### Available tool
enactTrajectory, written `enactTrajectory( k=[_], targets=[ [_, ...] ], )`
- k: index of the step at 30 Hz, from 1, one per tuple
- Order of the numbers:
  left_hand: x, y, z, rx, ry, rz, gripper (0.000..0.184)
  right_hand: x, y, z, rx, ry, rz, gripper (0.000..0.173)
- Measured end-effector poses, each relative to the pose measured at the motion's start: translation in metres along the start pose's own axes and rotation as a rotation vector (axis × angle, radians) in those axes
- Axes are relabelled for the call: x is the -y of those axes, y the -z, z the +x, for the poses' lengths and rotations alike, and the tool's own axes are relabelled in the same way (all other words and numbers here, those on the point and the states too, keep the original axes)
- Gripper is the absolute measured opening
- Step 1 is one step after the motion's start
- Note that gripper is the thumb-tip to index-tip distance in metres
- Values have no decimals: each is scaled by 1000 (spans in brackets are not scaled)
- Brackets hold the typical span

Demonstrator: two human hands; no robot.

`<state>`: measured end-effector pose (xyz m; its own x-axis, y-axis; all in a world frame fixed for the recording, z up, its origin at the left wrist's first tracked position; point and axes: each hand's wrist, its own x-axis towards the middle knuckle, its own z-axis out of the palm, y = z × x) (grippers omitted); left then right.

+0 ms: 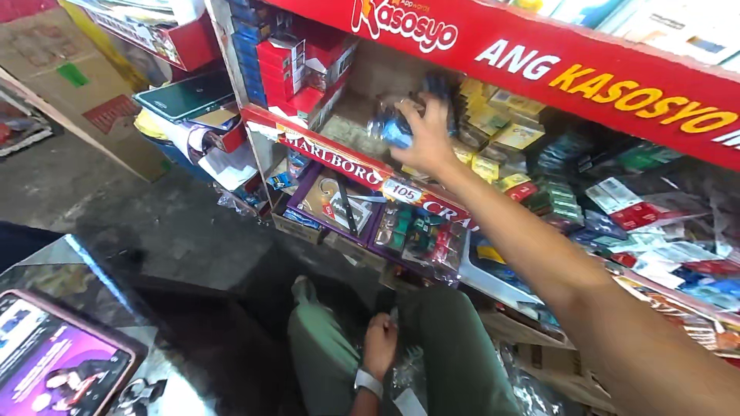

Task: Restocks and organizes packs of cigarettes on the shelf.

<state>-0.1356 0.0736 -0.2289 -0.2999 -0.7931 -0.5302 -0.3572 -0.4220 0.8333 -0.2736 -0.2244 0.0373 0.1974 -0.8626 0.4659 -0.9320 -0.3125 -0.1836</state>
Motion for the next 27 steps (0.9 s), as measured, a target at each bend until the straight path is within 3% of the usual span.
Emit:
enactTrajectory(
  k=[4, 6, 9, 14, 18, 20, 22, 24, 27],
  targets=[
    [-24, 8, -9, -174, -215, -515, 40, 21, 22, -98, -70, 430, 75, 57],
    [-44, 18, -14, -189, -272, -698, 48, 15, 17, -131, -56, 489, 55, 42],
    [-73, 33, -19, -163, -380, -902, 71, 4, 13, -156, -39, 439, 33, 31],
    [-114, 40, -20, -131, -461, -999, 91, 0, 8, -163, -42, 435, 18, 30],
    [-159, 43, -6, -176, -499, -1015, 88, 7, -5, -157, -70, 507, -8, 49],
    [-181, 46, 9, -215, -545, -1042, 87, 15, -8, -151, -79, 563, -12, 48],
    [-194, 50, 26, -275, -551, -1061, 82, 22, -3, -142, 65, 593, 37, 51],
    [-195, 52, 41, -351, -482, -1117, 66, 25, 13, -126, 354, 503, 202, 72],
    [-184, 53, 53, -341, -432, -1176, 56, 28, 33, -85, 568, 278, 497, 67]
  ],
)
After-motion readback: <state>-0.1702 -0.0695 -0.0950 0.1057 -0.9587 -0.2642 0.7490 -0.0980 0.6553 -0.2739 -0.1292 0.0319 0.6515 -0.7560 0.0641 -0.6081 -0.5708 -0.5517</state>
